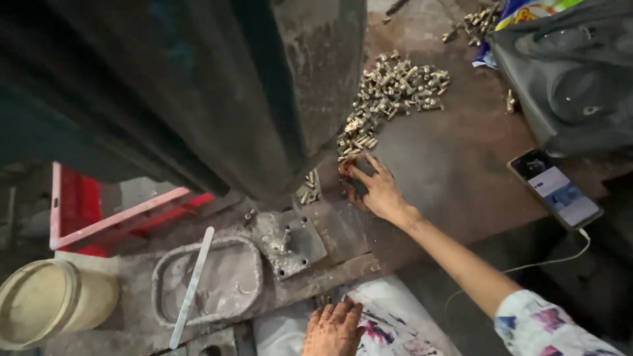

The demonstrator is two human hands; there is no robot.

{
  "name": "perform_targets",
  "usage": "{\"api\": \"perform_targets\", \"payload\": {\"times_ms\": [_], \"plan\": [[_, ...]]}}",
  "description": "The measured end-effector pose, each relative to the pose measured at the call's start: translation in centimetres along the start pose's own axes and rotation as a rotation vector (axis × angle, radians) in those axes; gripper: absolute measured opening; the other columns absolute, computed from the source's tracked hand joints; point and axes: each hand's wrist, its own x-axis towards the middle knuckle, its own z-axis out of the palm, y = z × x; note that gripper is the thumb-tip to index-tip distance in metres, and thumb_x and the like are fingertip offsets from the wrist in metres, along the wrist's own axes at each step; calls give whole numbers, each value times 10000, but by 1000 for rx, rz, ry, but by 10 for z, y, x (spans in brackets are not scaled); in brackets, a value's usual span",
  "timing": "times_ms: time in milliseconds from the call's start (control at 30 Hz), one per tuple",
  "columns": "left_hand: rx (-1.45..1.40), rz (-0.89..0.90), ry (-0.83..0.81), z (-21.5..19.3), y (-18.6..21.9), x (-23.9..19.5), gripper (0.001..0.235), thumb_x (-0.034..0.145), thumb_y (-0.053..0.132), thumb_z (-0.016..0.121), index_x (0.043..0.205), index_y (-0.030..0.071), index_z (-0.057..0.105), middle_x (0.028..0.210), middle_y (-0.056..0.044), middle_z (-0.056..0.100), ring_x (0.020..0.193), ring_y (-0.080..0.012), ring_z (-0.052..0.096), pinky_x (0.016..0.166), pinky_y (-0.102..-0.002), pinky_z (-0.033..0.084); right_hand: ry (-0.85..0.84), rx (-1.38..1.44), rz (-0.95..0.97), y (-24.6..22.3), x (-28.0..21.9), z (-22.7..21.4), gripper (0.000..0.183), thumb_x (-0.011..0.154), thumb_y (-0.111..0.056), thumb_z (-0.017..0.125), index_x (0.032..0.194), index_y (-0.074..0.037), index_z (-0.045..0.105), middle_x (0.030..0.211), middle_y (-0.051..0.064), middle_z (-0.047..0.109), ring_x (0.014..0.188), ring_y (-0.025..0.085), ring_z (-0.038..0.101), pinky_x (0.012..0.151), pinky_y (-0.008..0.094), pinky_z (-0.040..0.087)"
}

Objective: The person sits at a bench machine and processes small brass fittings one at a time, holding each part under the machine and using a black handheld tool on it. They dip parts in a water-filled tray, wipe the work surface with a cloth, and set finished fittings on a growing pile on the table.

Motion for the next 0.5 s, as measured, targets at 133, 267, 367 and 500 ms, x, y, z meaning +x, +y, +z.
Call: {"api": "perform_targets", "payload": {"times_ms": [133, 267, 367, 500], "plan": [[-41, -50, -31, -16, 2, -3, 569, 882, 377, 742, 1398, 210, 574, 1361, -48, 572, 1270, -299, 505, 1063, -582, 349, -84, 277, -285, -34, -17, -62, 452, 761, -78, 707, 1203, -151, 651, 1340, 217, 646, 1345, 416, 470, 1098, 499, 411], [-40, -155, -90, -18, -2, -9, 597, 873, 387, 729, 1421, 238, 548, 1408, -35, 560, 1296, -283, 491, 1074, -569, 351, -354, 480, -287, 0, -43, -54, 755, 579, 130, 554, 1262, -151, 714, 1350, 181, 676, 1413, 420, 424, 1126, 493, 381], [-101, -154, -140, -12, 1, -19, 547, 924, 391, 694, 1422, 214, 551, 1358, -21, 572, 1307, -273, 505, 1075, -537, 389, -12, 921, 356, 0, -46, -44, 712, 791, 76, 410, 1424, -164, 632, 1228, 157, 735, 1232, 388, 649, 1109, 419, 478], [-87, -85, -109, -17, 15, -23, 550, 885, 348, 742, 1384, 175, 589, 1341, -68, 570, 1295, -322, 479, 1086, -608, 326, -81, 427, 196, -23, -56, -27, 730, 683, 73, 524, 1394, -75, 594, 1401, 279, 557, 1374, 404, 442, 1140, 436, 381]]}}
